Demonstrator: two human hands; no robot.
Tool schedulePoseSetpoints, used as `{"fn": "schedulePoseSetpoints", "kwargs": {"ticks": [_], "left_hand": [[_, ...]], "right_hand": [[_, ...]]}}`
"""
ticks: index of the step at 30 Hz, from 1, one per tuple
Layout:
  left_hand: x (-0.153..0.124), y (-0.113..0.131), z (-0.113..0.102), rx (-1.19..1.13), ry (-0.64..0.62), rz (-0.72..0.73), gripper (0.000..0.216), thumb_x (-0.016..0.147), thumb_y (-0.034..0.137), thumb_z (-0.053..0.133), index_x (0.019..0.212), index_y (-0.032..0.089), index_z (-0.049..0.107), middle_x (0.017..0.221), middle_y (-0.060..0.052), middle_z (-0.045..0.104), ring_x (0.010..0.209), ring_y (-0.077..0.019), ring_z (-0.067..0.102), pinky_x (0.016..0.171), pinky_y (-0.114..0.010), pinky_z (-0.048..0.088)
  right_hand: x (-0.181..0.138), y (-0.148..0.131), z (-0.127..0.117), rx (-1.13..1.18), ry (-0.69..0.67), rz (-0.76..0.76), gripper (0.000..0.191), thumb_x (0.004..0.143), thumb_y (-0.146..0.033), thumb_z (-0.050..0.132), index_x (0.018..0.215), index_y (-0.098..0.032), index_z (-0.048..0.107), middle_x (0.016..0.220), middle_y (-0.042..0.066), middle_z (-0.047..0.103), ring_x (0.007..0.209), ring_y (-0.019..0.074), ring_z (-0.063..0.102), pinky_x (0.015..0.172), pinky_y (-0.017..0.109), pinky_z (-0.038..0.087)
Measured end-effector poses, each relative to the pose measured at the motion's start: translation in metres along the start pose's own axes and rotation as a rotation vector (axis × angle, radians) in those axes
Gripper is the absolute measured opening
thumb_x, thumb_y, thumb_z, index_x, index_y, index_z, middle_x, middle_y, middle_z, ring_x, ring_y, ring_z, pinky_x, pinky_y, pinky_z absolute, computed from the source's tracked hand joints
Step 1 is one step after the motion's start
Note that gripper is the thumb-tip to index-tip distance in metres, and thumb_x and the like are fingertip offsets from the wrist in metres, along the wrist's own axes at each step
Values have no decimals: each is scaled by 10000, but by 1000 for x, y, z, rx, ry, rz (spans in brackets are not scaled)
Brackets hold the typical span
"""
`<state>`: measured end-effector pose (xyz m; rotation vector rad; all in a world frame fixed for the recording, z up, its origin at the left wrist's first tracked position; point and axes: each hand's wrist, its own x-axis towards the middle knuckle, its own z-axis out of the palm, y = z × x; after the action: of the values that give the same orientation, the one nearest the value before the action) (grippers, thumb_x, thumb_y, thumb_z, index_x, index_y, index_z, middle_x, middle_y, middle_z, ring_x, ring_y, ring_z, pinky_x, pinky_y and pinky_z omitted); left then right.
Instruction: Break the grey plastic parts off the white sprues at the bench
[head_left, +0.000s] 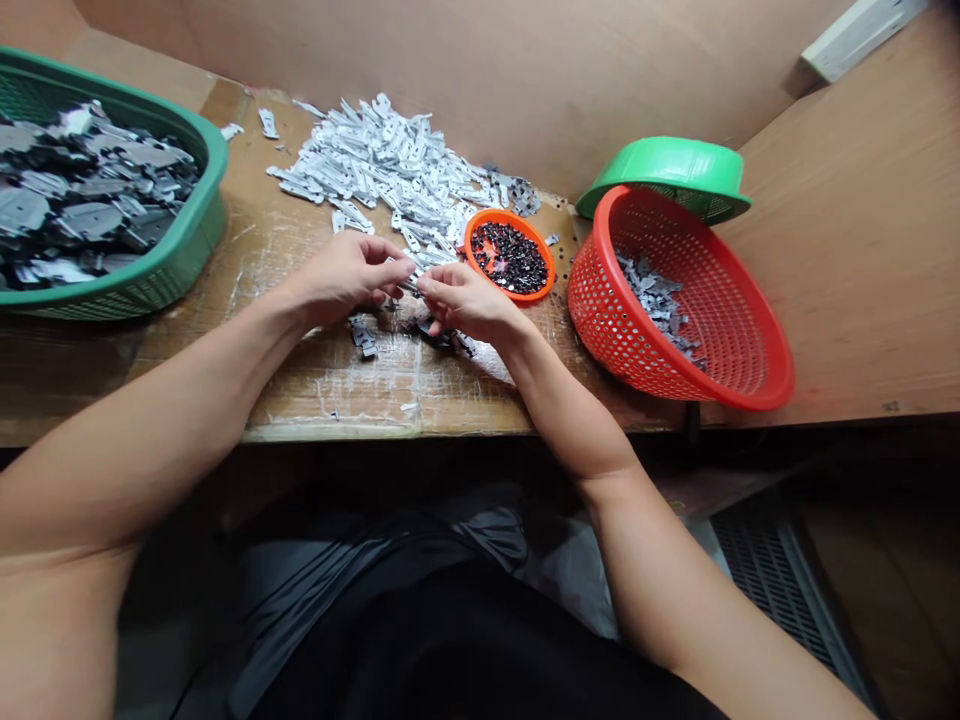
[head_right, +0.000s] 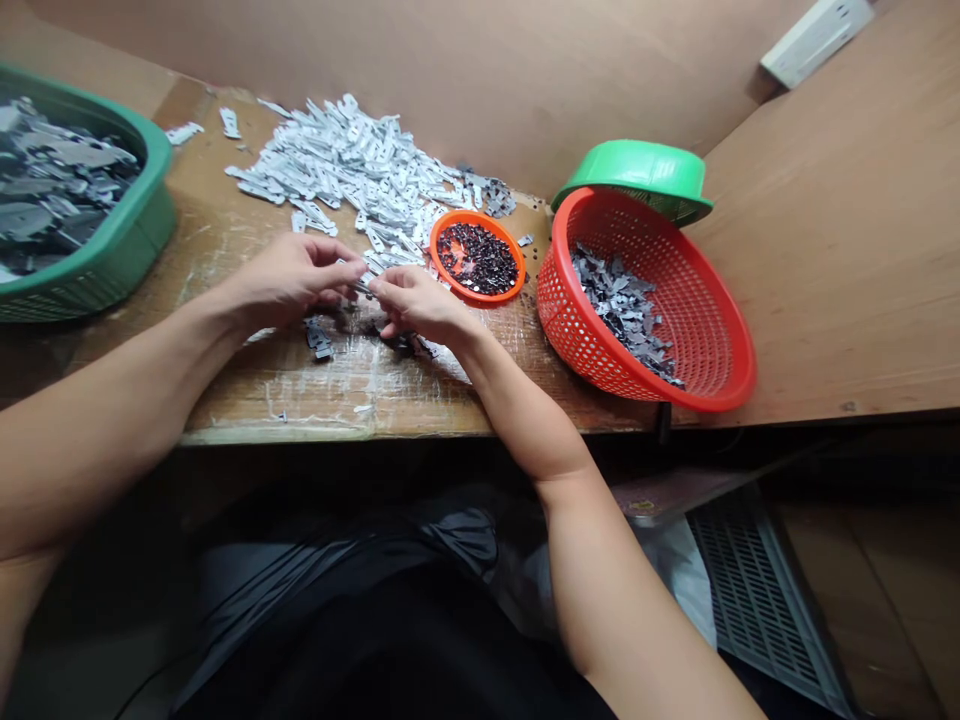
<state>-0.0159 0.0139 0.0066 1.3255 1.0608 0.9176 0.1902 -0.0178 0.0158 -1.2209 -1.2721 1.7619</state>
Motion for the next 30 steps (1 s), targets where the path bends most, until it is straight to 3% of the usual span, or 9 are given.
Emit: {"fn": "schedulePoseSetpoints", "kwargs": {"ticks": [2,5,9,15,20,26,30], "left_hand": [[-2,1,0,14,-44,-10,280,747,289,1036,807,213,774,677,-29,652,631,-189,612,628,-368,458],[-5,1,0,-19,-15,35,247,760,252,1031,784,204,790,652,-28,654,594,-169,587,616,-360,474],[-6,2,0,-79,2,99,297,763,306,1053,740,197,777,669,-42,695,565,-137,558,563,-318,460],[-8,3,-6,-48,-42,154,498,698,558,1103,819,186,795,704,-56,736,595,-159,611,547,-284,480],[-15,8,-9,118,-238,201,497,819,598,997,945,137,861,768,-60,758,588,-135,573,527,-248,393],[-18,6,-4,47,-168,123,426,822,540,963,782,160,775,684,-35,690,578,-133,583,543,-232,440],[-19,6,-3,74,-191,126,500,836,595,970,721,168,735,662,-45,698,566,-139,596,536,-236,467]], "right_hand": [[-2,-1,0,16,-6,-6,553,798,-491,1102,875,-237,616,682,-71,668,616,97,680,576,191,642],[-3,-2,2,80,31,-60,557,766,-487,1116,938,-226,654,817,-17,773,765,135,789,656,211,674],[2,2,4,149,6,-187,588,691,-440,1149,988,-212,696,833,-31,773,745,114,760,707,228,697],[15,12,-3,177,-26,-302,678,599,-461,1169,1034,-200,720,840,-54,746,677,102,711,690,257,713],[22,16,-9,98,-60,-374,662,666,-525,1130,1059,-204,706,869,-36,747,661,102,674,643,263,679],[30,26,-4,-69,124,-570,522,788,-469,1011,1072,-230,644,743,-81,635,648,127,635,627,278,616],[30,29,-2,-190,153,-629,390,874,-422,919,1080,-220,657,785,-53,667,686,135,645,630,279,571]]}}
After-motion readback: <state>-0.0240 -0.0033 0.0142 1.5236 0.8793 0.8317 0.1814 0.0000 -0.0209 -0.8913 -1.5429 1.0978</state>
